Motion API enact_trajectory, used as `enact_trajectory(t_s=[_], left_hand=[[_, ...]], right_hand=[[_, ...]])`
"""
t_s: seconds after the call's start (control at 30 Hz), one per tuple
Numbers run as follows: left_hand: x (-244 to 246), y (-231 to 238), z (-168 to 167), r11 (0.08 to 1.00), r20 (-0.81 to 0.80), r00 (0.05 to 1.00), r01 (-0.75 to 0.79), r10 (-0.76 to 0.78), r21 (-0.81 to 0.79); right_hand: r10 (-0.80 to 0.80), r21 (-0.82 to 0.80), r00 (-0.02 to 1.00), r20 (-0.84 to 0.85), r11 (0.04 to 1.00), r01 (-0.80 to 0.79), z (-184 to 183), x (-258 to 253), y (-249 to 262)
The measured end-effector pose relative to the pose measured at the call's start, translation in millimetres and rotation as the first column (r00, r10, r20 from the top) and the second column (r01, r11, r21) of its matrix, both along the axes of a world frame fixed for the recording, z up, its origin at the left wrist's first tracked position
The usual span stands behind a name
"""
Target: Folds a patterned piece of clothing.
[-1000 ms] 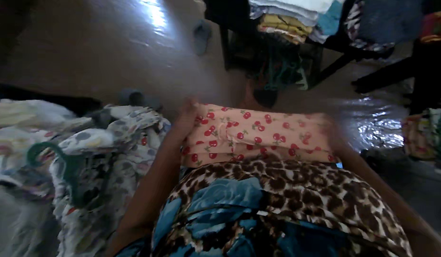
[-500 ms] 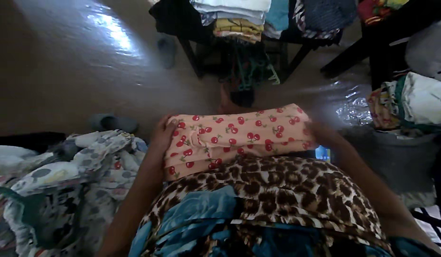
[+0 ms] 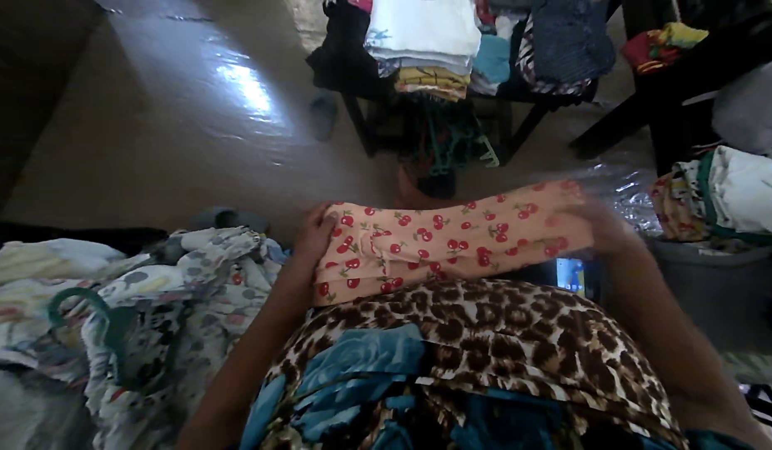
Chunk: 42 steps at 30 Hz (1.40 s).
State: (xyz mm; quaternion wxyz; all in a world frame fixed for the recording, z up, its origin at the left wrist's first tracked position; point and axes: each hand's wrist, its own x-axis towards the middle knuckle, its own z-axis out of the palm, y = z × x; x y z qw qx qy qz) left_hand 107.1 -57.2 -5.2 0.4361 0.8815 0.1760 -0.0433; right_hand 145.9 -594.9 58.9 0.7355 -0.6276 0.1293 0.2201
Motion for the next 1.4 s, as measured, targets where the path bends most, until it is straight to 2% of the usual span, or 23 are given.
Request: enact_trajectory(t_s=[0.07, 0.17, 0.3, 0.37, 0.43, 0.47, 0.53, 0.6, 0.7, 0.73, 0.77, 0.83, 0.93, 1.0, 1.07, 1.13, 1.2, 1.3, 1.33, 1.4], left_hand=[[-5, -7, 2, 0.995, 0.012, 0.998, 0.06, -0.061, 0.074], [-4, -22, 10, 0.981, 0.015, 0.99, 0.139, -0.142, 0.133], [2, -50, 41, 0.958, -0.004, 0.978, 0.204, -0.208, 0.202], [-5, -65, 60, 0.965, 0.076, 0.966, 0.237, -0.247, 0.115], [-23, -82, 78, 0.944, 0.156, 0.947, 0.303, -0.282, -0.131], [-29, -85, 73, 0.881, 0.213, 0.926, 0.367, -0.313, -0.299], [-33, -96, 67, 0.624, 0.296, 0.877, 0.479, -0.38, -0.617], [-32, -115, 71, 0.465, 0.246, 0.85, 0.471, -0.466, -0.75], [-13, -154, 59, 0.409, 0.052, 0.855, 0.299, -0.517, -0.862], [-3, -170, 46, 0.4, -0.015, 0.865, 0.216, -0.501, -0.891], [4, -184, 38, 0.379, -0.065, 0.872, 0.143, -0.485, -0.914], [9, -206, 35, 0.322, -0.11, 0.873, 0.057, -0.475, -0.945], [5, -210, 30, 0.212, -0.033, 0.857, 0.09, -0.514, -0.973], [-8, -203, 40, 0.31, -0.07, 0.893, 0.079, -0.444, -0.948], [-14, -197, 42, 0.384, -0.15, 0.911, 0.009, -0.383, -0.923], [-10, -200, 37, 0.396, -0.218, 0.906, -0.062, -0.363, -0.916], [-9, -201, 36, 0.377, -0.212, 0.892, -0.051, -0.4, -0.925], [-11, -200, 47, 0.342, -0.231, 0.886, -0.089, -0.402, -0.936], [-11, -198, 49, 0.383, -0.247, 0.886, -0.088, -0.391, -0.92], [-14, -193, 50, 0.566, -0.266, 0.904, -0.033, -0.334, -0.824]], right_hand=[[0.0, -0.023, 0.996, 0.094, 1.0, 0.002, 22, 9, -13], [0.052, -0.155, 0.983, 0.176, 0.988, -0.025, 51, 15, -35], [0.051, -0.3, 0.994, 0.093, 0.954, -0.021, 49, 4, -44], [0.027, -0.338, 0.999, 0.024, 0.941, -0.017, 33, -10, -41], [0.013, -0.347, 0.999, -0.046, 0.937, -0.028, 10, -19, -46], [0.022, -0.374, 0.997, -0.072, 0.926, -0.048, 5, -21, -46], [0.036, -0.476, 0.997, -0.063, 0.877, -0.062, 8, -20, -41], [0.116, -0.644, 0.993, -0.014, 0.759, -0.098, 26, -14, -32], [0.293, -0.866, 0.955, 0.054, 0.49, -0.101, 56, -3, -7], [0.371, -0.897, 0.928, 0.044, 0.424, -0.127, 68, -3, 9], [0.439, -0.908, 0.897, 0.06, 0.398, -0.134, 79, -5, 28], [0.539, -0.879, 0.835, 0.108, 0.444, -0.173, 100, -16, 70], [0.667, -0.78, 0.721, 0.191, 0.549, -0.301, 102, -31, 110], [0.71, -0.756, 0.679, 0.186, 0.545, -0.363, 92, -32, 117], [0.687, -0.806, 0.708, 0.16, 0.505, -0.308, 69, -25, 112], [0.635, -0.853, 0.765, 0.108, 0.455, -0.257, 43, -13, 102], [0.603, -0.878, 0.795, 0.067, 0.414, -0.24, 20, -6, 97], [0.555, -0.879, 0.832, -0.011, 0.391, -0.273, 8, -6, 98], [0.549, -0.876, 0.835, -0.037, 0.384, -0.291, 8, -7, 99], [0.556, -0.866, 0.829, -0.064, 0.381, -0.323, 4, -9, 99]])
